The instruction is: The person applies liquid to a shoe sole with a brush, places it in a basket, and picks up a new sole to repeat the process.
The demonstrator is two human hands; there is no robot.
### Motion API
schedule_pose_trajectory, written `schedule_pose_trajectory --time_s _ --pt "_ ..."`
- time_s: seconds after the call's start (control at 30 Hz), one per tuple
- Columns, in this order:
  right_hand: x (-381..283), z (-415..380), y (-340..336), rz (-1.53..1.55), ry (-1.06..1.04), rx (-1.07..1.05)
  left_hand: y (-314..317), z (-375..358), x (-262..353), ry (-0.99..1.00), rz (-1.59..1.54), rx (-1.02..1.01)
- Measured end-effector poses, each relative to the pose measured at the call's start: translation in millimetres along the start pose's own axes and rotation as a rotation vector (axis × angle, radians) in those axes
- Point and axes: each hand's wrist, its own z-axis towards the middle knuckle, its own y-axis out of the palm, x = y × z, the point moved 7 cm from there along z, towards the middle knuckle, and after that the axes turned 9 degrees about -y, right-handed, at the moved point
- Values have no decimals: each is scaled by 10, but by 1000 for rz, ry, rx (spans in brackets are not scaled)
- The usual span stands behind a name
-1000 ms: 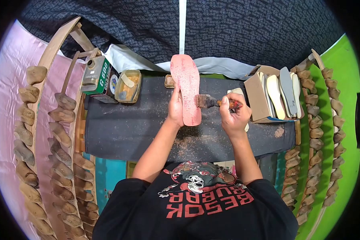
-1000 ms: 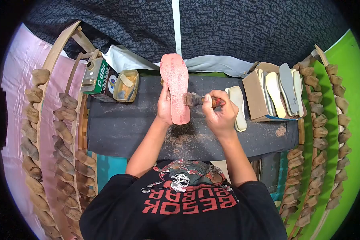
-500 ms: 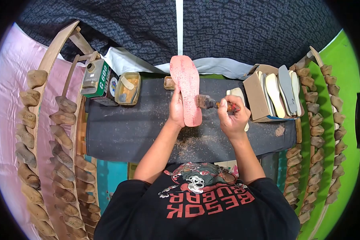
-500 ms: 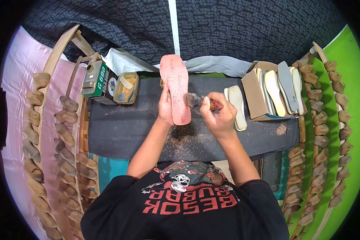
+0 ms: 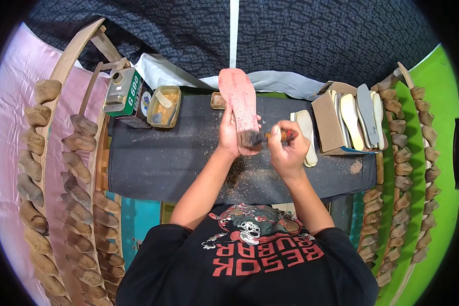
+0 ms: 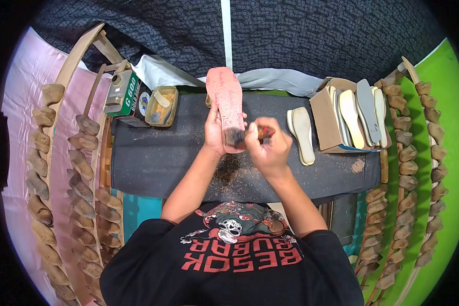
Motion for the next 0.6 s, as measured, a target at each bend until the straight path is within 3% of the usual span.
schedule_pose_trajectory --time_s 0.1,0.17,0.23,0.27,0.33,0.4,0.6 --pt "60 107 -37 -73 -65 35 -34 24 0 89 -138 141" --pt "188 114 -102 43 -4 114 -32 -72 80 122 -206 197" --pt "394 112 -139 161 150 208 -196 -187 215 116 -70 70" --pt "491 128 -135 160 153 203 -385 -265 311 186 -18 193" --pt "968 17 -68 372 474 278 -603 -398 438 209 -62 154" --pt "1362 -59 87 364 549 245 -710 -552 511 253 -94 253" --pt "2285 -247 944 364 709 64 -852 -934 414 234 -44 301"
